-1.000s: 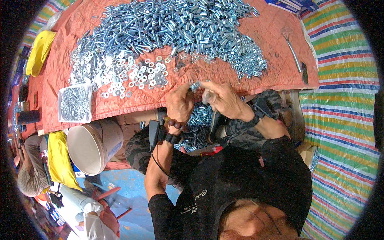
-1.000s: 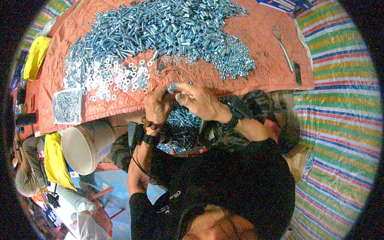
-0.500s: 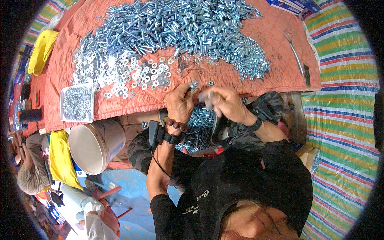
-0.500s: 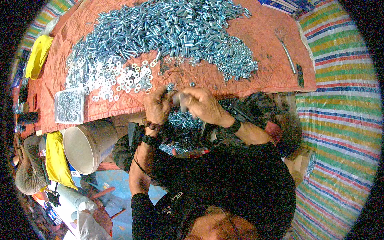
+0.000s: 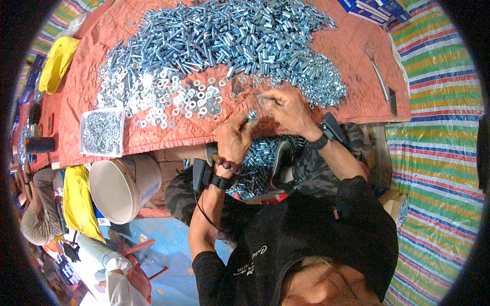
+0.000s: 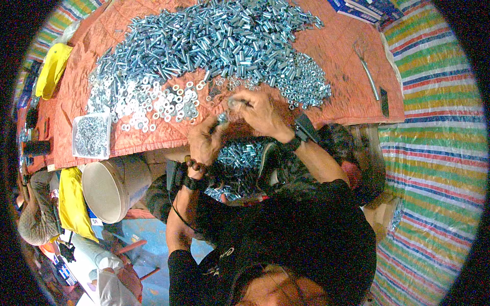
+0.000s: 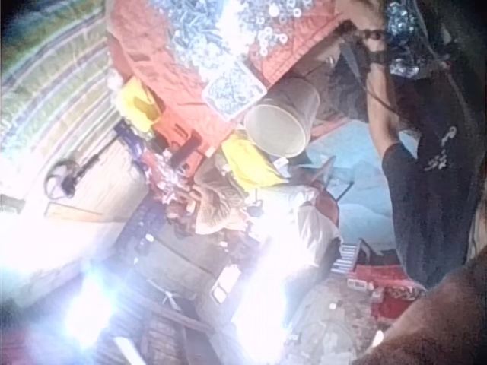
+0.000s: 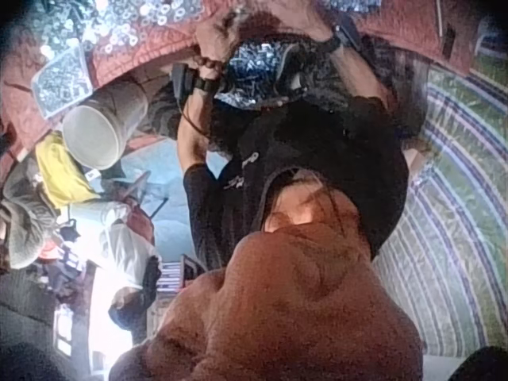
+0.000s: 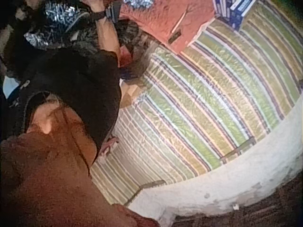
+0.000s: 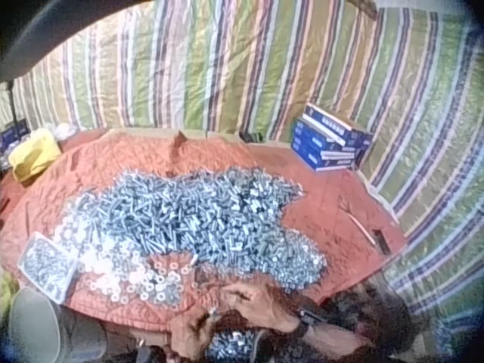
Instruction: The recorder is assembling metal bolts by placing a washer on the bolt and then threading a nut onto it.
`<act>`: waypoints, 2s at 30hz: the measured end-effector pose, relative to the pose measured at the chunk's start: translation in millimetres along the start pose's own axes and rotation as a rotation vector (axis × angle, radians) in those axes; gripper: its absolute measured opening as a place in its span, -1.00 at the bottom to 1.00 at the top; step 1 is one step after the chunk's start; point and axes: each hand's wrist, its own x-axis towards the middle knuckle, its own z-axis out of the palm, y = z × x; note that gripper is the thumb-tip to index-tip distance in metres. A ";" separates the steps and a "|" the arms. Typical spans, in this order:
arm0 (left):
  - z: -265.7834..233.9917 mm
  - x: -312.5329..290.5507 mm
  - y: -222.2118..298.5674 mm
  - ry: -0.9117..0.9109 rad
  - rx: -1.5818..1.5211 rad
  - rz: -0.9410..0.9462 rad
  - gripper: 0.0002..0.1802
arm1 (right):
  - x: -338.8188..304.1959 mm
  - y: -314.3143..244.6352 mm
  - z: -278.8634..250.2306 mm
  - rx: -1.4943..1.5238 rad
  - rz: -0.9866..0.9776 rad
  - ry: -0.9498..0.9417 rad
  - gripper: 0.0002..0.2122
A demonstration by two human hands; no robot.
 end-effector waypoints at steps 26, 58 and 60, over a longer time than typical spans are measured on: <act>5.8 3.4 -1.4 -0.044 -0.062 -0.148 -0.76 | 161.6 35.6 95.7 -0.668 -0.101 0.039 -0.70; -28.5 11.2 -37.8 0.406 -1.081 -0.504 -0.66 | 80.1 15.3 27.1 0.167 0.139 -0.299 -0.79; -28.1 12.6 -33.1 0.394 -1.085 -0.507 -0.66 | 65.9 17.2 27.4 0.665 0.296 -0.326 -0.78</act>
